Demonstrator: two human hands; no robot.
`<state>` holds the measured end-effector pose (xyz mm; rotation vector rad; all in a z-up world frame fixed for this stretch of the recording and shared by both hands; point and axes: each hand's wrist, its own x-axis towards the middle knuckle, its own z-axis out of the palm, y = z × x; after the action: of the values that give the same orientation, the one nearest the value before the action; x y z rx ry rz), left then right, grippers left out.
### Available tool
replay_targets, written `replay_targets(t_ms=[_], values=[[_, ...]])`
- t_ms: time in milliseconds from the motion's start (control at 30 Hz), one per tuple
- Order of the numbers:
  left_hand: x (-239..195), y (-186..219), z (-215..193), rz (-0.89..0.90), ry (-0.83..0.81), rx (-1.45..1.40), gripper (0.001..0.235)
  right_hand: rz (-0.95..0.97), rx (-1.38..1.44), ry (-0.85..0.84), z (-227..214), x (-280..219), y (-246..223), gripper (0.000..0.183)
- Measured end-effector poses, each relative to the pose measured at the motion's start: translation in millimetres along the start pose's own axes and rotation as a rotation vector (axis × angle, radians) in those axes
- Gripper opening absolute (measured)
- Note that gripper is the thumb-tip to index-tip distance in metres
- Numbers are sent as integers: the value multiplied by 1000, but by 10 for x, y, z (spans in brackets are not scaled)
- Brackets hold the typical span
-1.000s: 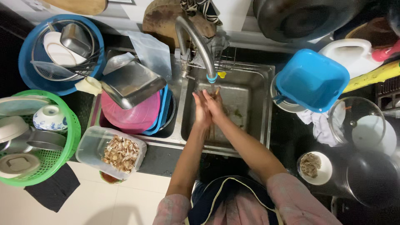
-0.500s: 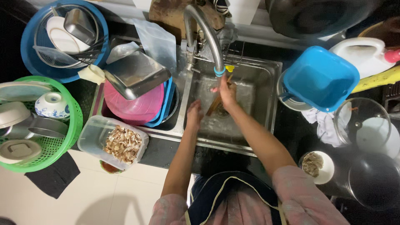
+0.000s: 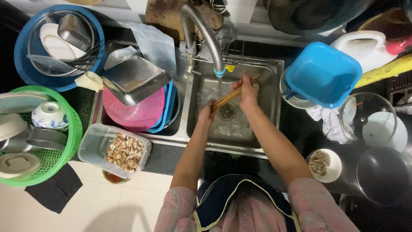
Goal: The person washes chopsticks, a metal tray, a metal pot, and a black pot in a kitchen sink using a sponge and running water. Each item is scrubbed and rinsed before being set aside.
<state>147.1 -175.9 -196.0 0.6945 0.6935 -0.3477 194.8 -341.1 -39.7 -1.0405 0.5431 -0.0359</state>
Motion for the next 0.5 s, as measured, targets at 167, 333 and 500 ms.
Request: replay_targets(t_ms=[167,333,500], values=[[-178,111,408,258,58,410,33,247,250,-230,-143,238,860,35],[-703,529,511,669,409,1318,47,507,109,-190,-151,414,1310,30],[-1201,787,535,828,169,1543,41,613,242,-109,18,539,1351,30]])
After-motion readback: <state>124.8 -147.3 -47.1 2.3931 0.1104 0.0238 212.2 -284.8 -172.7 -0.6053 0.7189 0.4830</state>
